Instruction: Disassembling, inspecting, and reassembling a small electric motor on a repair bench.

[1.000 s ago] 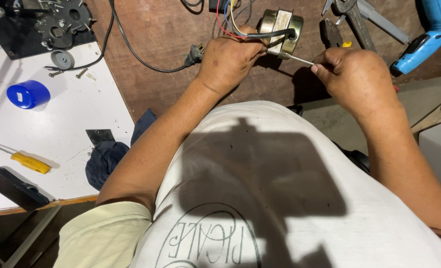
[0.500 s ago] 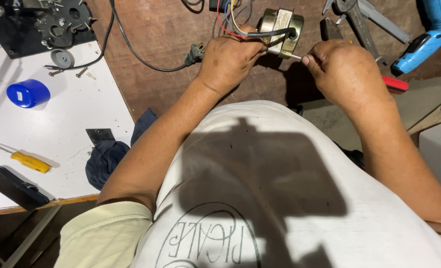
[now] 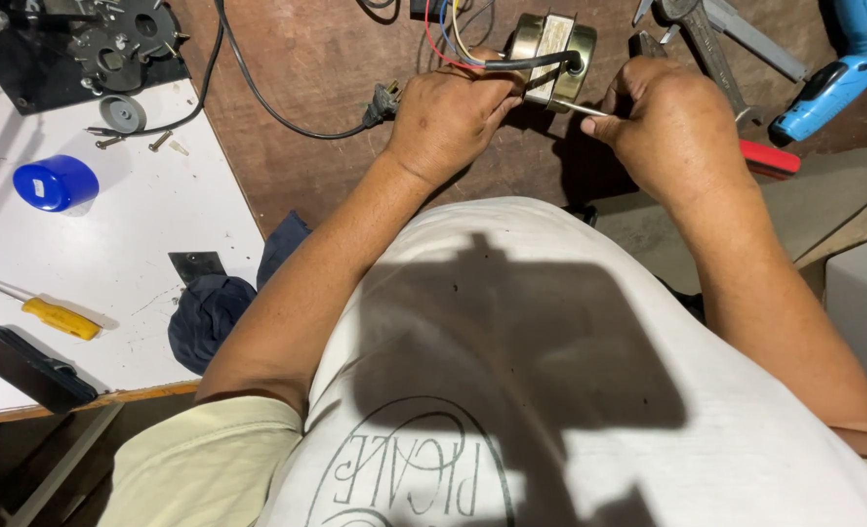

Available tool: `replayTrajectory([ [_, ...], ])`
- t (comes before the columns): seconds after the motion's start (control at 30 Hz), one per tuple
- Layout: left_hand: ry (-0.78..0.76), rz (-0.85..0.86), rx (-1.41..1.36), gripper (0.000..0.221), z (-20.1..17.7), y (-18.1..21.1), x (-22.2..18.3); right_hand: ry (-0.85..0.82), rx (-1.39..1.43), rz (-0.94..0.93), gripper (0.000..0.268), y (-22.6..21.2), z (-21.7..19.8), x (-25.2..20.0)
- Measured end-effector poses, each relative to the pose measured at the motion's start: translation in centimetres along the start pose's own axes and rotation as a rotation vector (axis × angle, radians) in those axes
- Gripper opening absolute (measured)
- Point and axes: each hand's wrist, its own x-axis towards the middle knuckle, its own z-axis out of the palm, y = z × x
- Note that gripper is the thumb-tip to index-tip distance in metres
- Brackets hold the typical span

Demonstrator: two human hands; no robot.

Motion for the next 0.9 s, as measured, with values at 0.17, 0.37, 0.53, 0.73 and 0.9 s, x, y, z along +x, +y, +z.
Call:
replayTrajectory([
  [0.17,0.018,0.018,0.022,0.021,0.1,-0.2,-0.2,0.077,-0.008,-0.045,0.044,0.6,0.9,0.1],
  [0.37,0.045,0.056,0.111,0.018,0.9,-0.5,-0.7,0.130,-0.013,-0.101,0.043,1.1,1.5,0.1],
  [0.53,0.088,0.070,0.117,0.019,0.9,-0.4,-0.7,0.136,-0.099,-0.098,0.051,2.2,2.2,0.4],
  [0.73,0.097,0.057,0.088,0.017,0.8,-0.3,-0.5,0.036,-0.195,-0.258,0.046,1.2,1.4,0.2],
  [0.9,0.098,0.069,0.105,0.019,1.0,-0.2,-0.7,-0.108,-0.140,-0.136,0.049,-0.8,-0.2,-0.2],
])
